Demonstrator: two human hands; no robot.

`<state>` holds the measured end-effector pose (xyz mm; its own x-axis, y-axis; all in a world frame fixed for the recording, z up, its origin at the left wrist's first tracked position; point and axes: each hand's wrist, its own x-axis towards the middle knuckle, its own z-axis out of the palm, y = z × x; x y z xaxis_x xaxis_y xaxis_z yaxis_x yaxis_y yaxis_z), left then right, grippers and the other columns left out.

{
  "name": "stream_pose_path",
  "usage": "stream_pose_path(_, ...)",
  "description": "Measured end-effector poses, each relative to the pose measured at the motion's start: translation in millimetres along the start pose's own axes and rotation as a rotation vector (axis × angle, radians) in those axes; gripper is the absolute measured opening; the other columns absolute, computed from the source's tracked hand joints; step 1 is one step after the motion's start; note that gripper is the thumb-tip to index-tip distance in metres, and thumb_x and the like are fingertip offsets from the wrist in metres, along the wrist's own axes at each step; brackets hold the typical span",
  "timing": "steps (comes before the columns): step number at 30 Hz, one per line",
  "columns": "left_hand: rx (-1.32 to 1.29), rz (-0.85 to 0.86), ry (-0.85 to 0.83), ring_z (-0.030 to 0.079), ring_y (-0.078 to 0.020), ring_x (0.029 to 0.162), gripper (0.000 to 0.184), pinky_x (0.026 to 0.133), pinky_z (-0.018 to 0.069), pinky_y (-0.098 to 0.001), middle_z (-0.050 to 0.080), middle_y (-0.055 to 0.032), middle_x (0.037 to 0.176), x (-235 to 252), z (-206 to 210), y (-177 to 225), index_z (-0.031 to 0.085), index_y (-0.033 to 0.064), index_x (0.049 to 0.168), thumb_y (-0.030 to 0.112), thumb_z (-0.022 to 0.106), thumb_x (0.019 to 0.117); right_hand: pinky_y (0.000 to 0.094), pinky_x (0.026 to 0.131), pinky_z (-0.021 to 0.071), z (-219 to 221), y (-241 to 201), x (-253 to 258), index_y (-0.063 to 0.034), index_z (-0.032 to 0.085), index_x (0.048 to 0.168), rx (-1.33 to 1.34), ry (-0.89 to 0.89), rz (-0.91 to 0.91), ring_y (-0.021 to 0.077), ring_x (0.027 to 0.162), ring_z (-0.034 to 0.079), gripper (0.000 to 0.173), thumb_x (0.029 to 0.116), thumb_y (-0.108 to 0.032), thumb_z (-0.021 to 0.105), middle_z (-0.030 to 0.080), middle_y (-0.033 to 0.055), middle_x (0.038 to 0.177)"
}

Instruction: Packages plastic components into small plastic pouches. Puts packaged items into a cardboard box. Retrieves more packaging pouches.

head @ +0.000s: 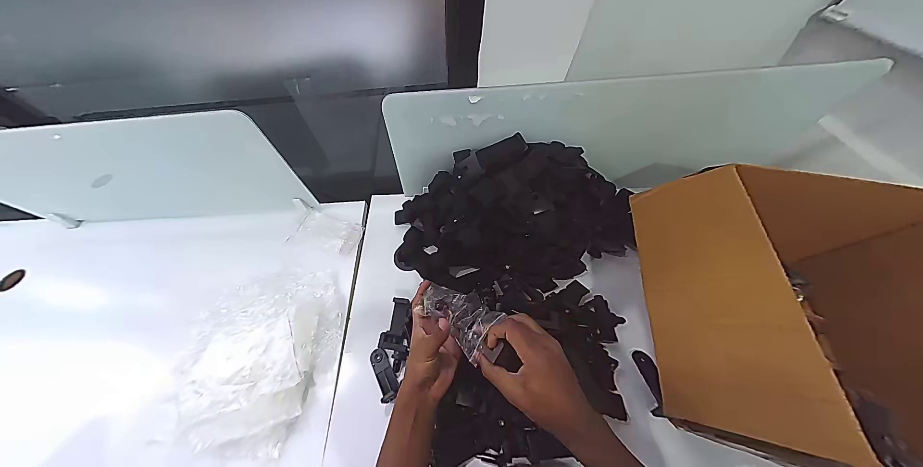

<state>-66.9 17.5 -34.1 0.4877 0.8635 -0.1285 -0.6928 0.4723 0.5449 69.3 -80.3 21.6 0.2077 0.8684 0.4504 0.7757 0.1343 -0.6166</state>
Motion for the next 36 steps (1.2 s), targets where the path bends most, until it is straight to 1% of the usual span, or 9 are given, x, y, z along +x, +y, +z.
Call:
stream_pose_path(4,0.015,-0.013,0.041,0.07,-0.0249,0.105,0.119,0.083,0.0622,-0.0431,0.063,-0.0103,0.127,0,3,1,0.016,0.026,0.155,0.011,0.094,0.0667,0.0321,0.09,0.0508,-3,0,3,-0.0204,0.066,0.087,-0.166,-0.032,-0.095,0.0174,0.103,0.064,0.013,0.0839,-0.031,0.072,0.07,-0.007,0.085)
stream_pose_path(9,0.057,0.02,0.127,0.07,-0.0263,0.104,0.103,0.083,0.062,-0.0455,0.061,-0.0132,0.127,3,1,3,0.019,0.0239,0.156,0.008,0.085,0.0786,0.0416,0.08,0.0537,-5,-2,2,-0.0231,0.078,0.099,-0.381,-0.035,-0.097,0.0262,0.098,0.066,0.014,0.0904,-0.024,0.067,0.075,-0.0052,0.108)
stream_pose_path(15,0.007,-0.014,0.172,0.073,-0.0233,0.096,0.052,0.085,0.062,-0.0435,0.072,-0.0133,0.108,1,-4,6,0.051,0.0031,0.135,0.015,0.075,0.0913,0.0375,0.102,0.0513,-19,5,9,-0.0147,0.076,0.12,0.176,-0.266,0.144,0.0191,0.121,0.062,0.028,0.1014,-0.026,0.058,0.067,0.0049,0.132)
stream_pose_path(18,-0.05,-0.075,0.138,0.073,-0.0282,0.098,0.041,0.084,0.0624,-0.0466,0.072,-0.0148,0.109,-3,0,7,0.052,0.0072,0.129,0.022,0.072,0.0953,0.0248,0.09,0.0579,-23,6,14,-0.0118,0.074,0.118,0.429,-0.279,0.297,0.0107,0.115,0.062,0.025,0.0989,-0.021,0.06,0.055,0.0105,0.139)
stream_pose_path(21,-0.026,-0.029,0.136,0.073,-0.0352,0.104,0.023,0.085,0.0624,-0.0475,0.071,-0.0202,0.118,-2,4,5,0.046,0.0054,0.126,0.019,0.048,0.1083,0.0266,0.074,0.063,-21,4,12,-0.0117,0.073,0.121,0.506,-0.236,0.369,0.011,0.09,0.069,0.027,0.1007,-0.025,0.061,0.064,0.0065,0.116)
stream_pose_path(24,0.137,0.076,0.226,0.074,-0.0251,0.089,0.017,0.077,0.0628,-0.0403,0.072,-0.0153,0.105,0,8,2,0.046,0.0039,0.123,0.013,0.043,0.1089,0.0317,0.078,0.0579,-10,1,3,-0.0174,0.077,0.111,0.084,-0.087,0.264,0.0094,0.091,0.069,0.038,0.096,-0.049,0.061,0.073,-0.0004,0.1)
stream_pose_path(26,0.117,0.094,0.211,0.073,-0.0242,0.088,0.028,0.078,0.0629,-0.0398,0.071,-0.0126,0.103,0,5,3,0.044,0.0069,0.127,0.021,0.054,0.1056,0.0284,0.081,0.0561,-9,-2,3,-0.0153,0.075,0.103,0.175,-0.138,0.333,0.0072,0.094,0.067,0.034,0.0911,-0.047,0.067,0.072,-0.0014,0.1)
stream_pose_path(30,0.045,0.085,-0.05,0.069,-0.0405,0.114,0.121,0.091,0.0607,-0.0514,0.065,-0.0198,0.131,2,-6,14,0.009,0.0226,0.155,0.045,0.092,0.07,0.0299,0.068,0.0615,-16,-9,11,-0.0026,0.068,0.109,0.872,-0.218,0.723,0.0145,0.078,0.069,0.019,0.0977,-0.018,0.065,0.069,0.0064,0.099)
stream_pose_path(36,0.178,0.045,-0.102,0.072,-0.0268,0.102,0.107,0.086,0.062,-0.0449,0.066,-0.0133,0.122,4,-10,25,0.021,0.0168,0.154,0.003,0.089,0.0716,0.0371,0.079,0.0642,-24,-8,18,0.0008,0.056,0.136,1.157,-0.312,0.892,0.0227,0.092,0.073,0.032,0.1077,-0.008,0.044,0.067,0.0133,0.116)
